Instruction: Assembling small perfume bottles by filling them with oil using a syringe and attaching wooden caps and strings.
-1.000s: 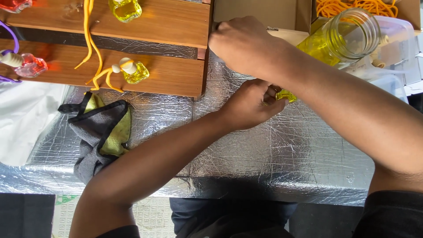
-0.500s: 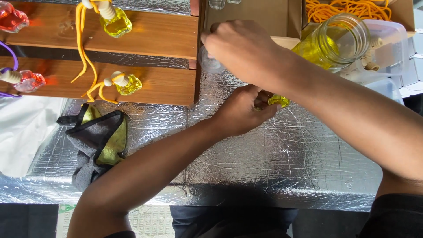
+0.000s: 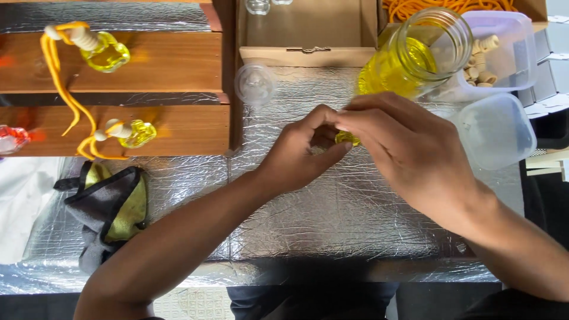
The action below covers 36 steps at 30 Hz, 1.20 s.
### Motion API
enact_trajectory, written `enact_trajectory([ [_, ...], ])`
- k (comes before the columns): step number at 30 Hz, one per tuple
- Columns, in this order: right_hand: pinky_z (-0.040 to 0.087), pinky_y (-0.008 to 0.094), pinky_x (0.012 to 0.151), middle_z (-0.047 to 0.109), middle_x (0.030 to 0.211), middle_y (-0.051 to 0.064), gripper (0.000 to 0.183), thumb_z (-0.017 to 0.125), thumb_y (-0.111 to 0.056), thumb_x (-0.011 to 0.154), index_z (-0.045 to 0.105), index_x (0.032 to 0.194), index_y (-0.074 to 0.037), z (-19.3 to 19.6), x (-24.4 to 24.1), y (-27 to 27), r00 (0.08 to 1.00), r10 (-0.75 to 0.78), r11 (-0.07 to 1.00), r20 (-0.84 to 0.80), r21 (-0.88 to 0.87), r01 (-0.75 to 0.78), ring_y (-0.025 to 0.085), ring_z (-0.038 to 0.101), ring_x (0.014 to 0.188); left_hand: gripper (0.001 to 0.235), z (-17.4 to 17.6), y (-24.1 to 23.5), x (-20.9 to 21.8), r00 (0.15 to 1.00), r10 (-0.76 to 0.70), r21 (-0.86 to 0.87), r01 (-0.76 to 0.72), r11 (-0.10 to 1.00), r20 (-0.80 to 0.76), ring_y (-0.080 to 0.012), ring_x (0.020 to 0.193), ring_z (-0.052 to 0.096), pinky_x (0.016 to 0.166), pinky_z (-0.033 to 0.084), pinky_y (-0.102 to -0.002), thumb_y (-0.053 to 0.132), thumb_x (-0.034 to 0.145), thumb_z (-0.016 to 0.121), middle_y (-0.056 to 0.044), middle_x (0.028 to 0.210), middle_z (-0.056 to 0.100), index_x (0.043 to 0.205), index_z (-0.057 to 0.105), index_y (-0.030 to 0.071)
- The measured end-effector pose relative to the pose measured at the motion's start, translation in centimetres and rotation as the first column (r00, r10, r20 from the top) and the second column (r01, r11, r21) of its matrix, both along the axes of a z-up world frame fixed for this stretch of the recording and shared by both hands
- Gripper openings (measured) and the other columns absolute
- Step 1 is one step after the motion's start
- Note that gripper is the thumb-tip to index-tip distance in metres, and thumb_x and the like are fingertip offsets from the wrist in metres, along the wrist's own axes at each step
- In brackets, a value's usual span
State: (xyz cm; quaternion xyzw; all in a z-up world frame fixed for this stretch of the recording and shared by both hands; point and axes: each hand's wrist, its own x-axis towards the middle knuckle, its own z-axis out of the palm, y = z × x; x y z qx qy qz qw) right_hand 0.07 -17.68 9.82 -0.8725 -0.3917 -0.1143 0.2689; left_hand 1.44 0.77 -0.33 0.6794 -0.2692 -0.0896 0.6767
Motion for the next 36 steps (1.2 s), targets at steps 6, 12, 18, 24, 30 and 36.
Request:
enact_trajectory([
  [6,0.064,0.038,0.094,0.074,0.117,0.025,0.027,0.079,0.012,0.097,0.070,0.122,0.005,-4.7,0.1,-4.8,0.996,-0.080,0.980,0.026,0.183,0.074,0.031,0.076,0.105,0.024,-0.5,-0.4,0.0,0.999,0.050,0.013,-0.050,0.999,-0.021,-0.0191,0.097,0.072,0.088,0.063,-0.028,0.008,0.097,0.070,-0.009,0.108,0.070,0.116,0.056,0.008],
  [12,0.063,0.036,0.098,0.074,0.117,0.024,0.023,0.074,0.011,0.096,0.069,0.118,0.006,-5.3,0.0,-4.0,0.987,-0.040,0.940,-0.155,0.328,0.090,0.031,0.075,0.108,0.021,0.0,-0.6,-0.1,0.995,0.050,0.012,-0.049,0.999,-0.081,-0.0182,0.100,0.071,0.093,0.061,-0.029,0.007,0.097,0.069,-0.007,0.110,0.069,0.115,0.058,0.008],
  [18,0.062,0.034,0.095,0.073,0.116,0.023,0.023,0.072,0.013,0.096,0.070,0.117,0.006,-5.5,0.6,-3.3,0.979,-0.021,0.942,-0.203,0.324,0.087,0.030,0.075,0.104,0.023,-0.2,-0.5,-0.1,0.995,0.045,0.020,-0.044,0.999,-0.089,-0.0191,0.101,0.071,0.093,0.063,-0.029,0.006,0.097,0.069,-0.008,0.111,0.068,0.117,0.056,0.008],
  [24,0.061,0.035,0.095,0.073,0.115,0.023,0.024,0.076,0.015,0.093,0.071,0.116,0.007,-6.4,1.3,-3.9,0.983,-0.008,0.951,-0.182,0.303,0.064,0.031,0.075,0.103,0.023,-0.5,-0.5,0.0,0.995,0.067,0.016,-0.066,0.998,-0.080,-0.0181,0.100,0.071,0.093,0.062,-0.028,0.004,0.097,0.069,-0.008,0.110,0.068,0.117,0.058,0.006],
  [30,0.059,0.037,0.111,0.070,0.132,0.019,0.051,0.083,-0.001,0.089,0.061,0.134,0.003,-7.2,1.8,-4.1,0.950,0.053,0.970,-0.306,0.243,0.024,0.028,0.073,0.120,0.022,-0.5,-0.5,0.1,0.985,0.096,-0.022,-0.100,0.995,-0.142,-0.0200,0.099,0.074,0.088,0.065,-0.029,0.005,0.098,0.067,-0.011,0.111,0.071,0.118,0.057,0.005],
  [36,0.064,0.037,0.105,0.067,0.130,0.022,0.045,0.073,0.004,0.092,0.057,0.134,0.005,-6.9,2.1,-3.9,0.885,0.119,0.956,-0.450,0.294,0.021,0.029,0.072,0.114,0.023,-0.7,-0.5,0.1,0.979,0.099,-0.038,-0.108,0.993,-0.180,-0.0187,0.100,0.073,0.088,0.064,-0.027,0.007,0.097,0.069,-0.010,0.111,0.071,0.119,0.061,0.005],
])
